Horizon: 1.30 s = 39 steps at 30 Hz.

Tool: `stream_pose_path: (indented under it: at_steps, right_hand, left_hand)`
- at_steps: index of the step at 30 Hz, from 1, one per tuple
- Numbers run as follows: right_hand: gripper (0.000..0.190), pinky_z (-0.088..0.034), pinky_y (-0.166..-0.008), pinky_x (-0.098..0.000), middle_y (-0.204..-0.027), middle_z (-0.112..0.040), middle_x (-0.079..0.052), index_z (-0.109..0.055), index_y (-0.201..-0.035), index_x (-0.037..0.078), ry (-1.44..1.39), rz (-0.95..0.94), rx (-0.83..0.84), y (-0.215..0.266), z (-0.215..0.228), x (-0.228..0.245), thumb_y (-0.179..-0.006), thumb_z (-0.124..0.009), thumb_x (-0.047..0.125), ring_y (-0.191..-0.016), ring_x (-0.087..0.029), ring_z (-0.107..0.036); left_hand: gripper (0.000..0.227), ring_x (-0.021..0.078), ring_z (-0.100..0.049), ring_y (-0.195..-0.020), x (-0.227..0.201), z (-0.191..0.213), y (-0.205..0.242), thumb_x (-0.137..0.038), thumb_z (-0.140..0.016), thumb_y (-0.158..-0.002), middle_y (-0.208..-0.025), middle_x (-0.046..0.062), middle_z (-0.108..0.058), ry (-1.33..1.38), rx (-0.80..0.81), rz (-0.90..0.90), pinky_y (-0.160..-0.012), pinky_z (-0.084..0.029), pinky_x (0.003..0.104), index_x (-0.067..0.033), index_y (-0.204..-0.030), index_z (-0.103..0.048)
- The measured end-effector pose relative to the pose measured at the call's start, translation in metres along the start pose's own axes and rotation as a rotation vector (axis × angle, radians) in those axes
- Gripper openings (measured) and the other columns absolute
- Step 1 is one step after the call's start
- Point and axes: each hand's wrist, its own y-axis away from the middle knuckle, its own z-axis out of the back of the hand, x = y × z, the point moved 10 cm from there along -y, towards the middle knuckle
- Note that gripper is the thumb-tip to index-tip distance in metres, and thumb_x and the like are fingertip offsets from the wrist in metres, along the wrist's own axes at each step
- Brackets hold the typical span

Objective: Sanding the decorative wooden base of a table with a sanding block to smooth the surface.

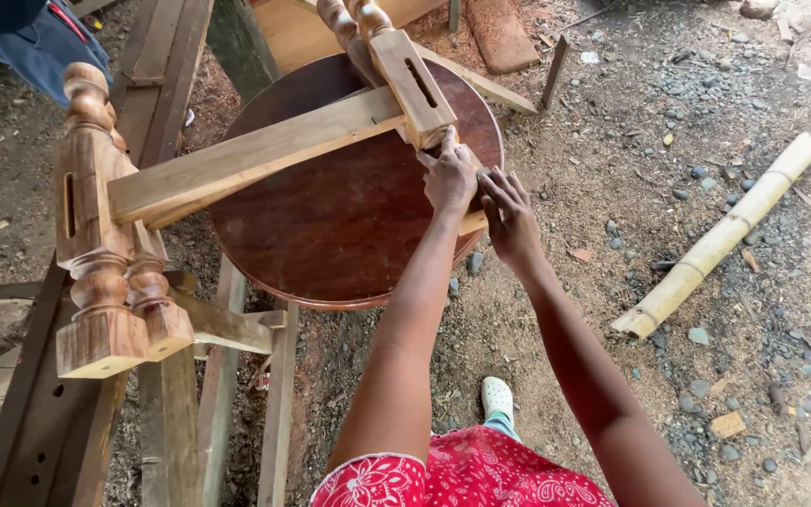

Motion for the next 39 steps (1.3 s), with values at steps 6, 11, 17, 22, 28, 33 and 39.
stream_pose_path:
  at_steps: [6,11,17,22,28,33,39]
  right_hand:
    - [0.040,-0.046,-0.112,-0.0413,-0.150,-0.056,-0.015,-0.062,-0.142,0.012,-0.231,-0.195,0.089,-0.010,0.002,-0.009,-0.106,-0.057,0.028,-0.133,-0.031,-0.058]
    - [0.037,-0.050,-0.104,-0.0341,-0.134,-0.070,-0.015,-0.062,-0.143,0.005,-0.563,-0.234,-0.094,0.024,0.002,-0.034,-0.111,-0.053,0.022,-0.121,-0.023,-0.065]
    - [0.037,-0.050,-0.091,-0.0275,-0.115,-0.072,-0.013,-0.063,-0.148,0.006,-0.693,-0.370,-0.045,0.002,-0.021,-0.060,-0.115,-0.051,0.019,-0.103,-0.015,-0.060]
    - [0.039,-0.054,-0.099,-0.0281,-0.127,-0.072,-0.010,-0.060,-0.144,0.005,-0.879,-0.365,0.045,-0.022,-0.040,-0.051,-0.110,-0.050,0.021,-0.111,-0.013,-0.066]
    - [0.034,-0.054,-0.096,-0.0278,-0.126,-0.074,-0.009,-0.063,-0.140,0.005,-0.681,-0.390,0.006,-0.015,-0.029,-0.065,-0.113,-0.050,0.018,-0.109,-0.013,-0.067]
    - [0.037,-0.054,-0.097,-0.0288,-0.126,-0.074,-0.009,-0.066,-0.140,0.006,-0.628,-0.403,0.077,-0.020,-0.026,-0.062,-0.106,-0.052,0.012,-0.108,-0.015,-0.066]
    - [0.042,-0.051,-0.109,-0.0309,-0.143,-0.064,-0.012,-0.053,-0.150,0.007,-0.881,-0.414,0.106,-0.031,-0.046,-0.047,-0.112,-0.045,0.022,-0.125,-0.017,-0.062]
  left_hand:
    - [0.051,0.0523,-0.063,-0.118,0.006,-0.009,-0.008,-0.041,-0.035,-0.104,-0.158,0.041,-0.024,-0.015,-0.017,-0.016,-0.094,-0.059,0.051,-0.0393,-0.154,-0.044]
    - [0.051,0.0533,-0.064,-0.115,0.005,-0.008,-0.011,-0.041,-0.034,-0.104,-0.156,0.043,-0.025,0.009,-0.028,-0.022,-0.090,-0.061,0.050,-0.0394,-0.153,-0.045]
    - [0.051,0.0528,-0.064,-0.117,0.003,-0.007,-0.004,-0.043,-0.034,-0.104,-0.157,0.041,-0.027,0.003,-0.022,-0.018,-0.090,-0.061,0.050,-0.0391,-0.154,-0.044]
    - [0.052,0.0520,-0.061,-0.120,0.004,-0.007,-0.007,-0.045,-0.032,-0.105,-0.158,0.041,-0.021,-0.009,0.024,0.008,-0.089,-0.062,0.049,-0.0397,-0.156,-0.039]
    - [0.052,0.0500,-0.061,-0.122,0.004,-0.009,-0.006,-0.046,-0.030,-0.105,-0.159,0.040,-0.021,0.006,0.045,0.012,-0.091,-0.061,0.049,-0.0406,-0.157,-0.037]
    - [0.052,0.0479,-0.064,-0.118,0.001,-0.003,-0.004,-0.044,-0.030,-0.104,-0.159,0.039,-0.023,0.001,0.041,0.011,-0.093,-0.059,0.048,-0.0419,-0.155,-0.038]
    - [0.052,0.0501,-0.063,-0.120,0.002,-0.004,-0.004,-0.045,-0.030,-0.104,-0.157,0.042,-0.025,-0.044,0.020,0.006,-0.092,-0.060,0.049,-0.0410,-0.156,-0.039]
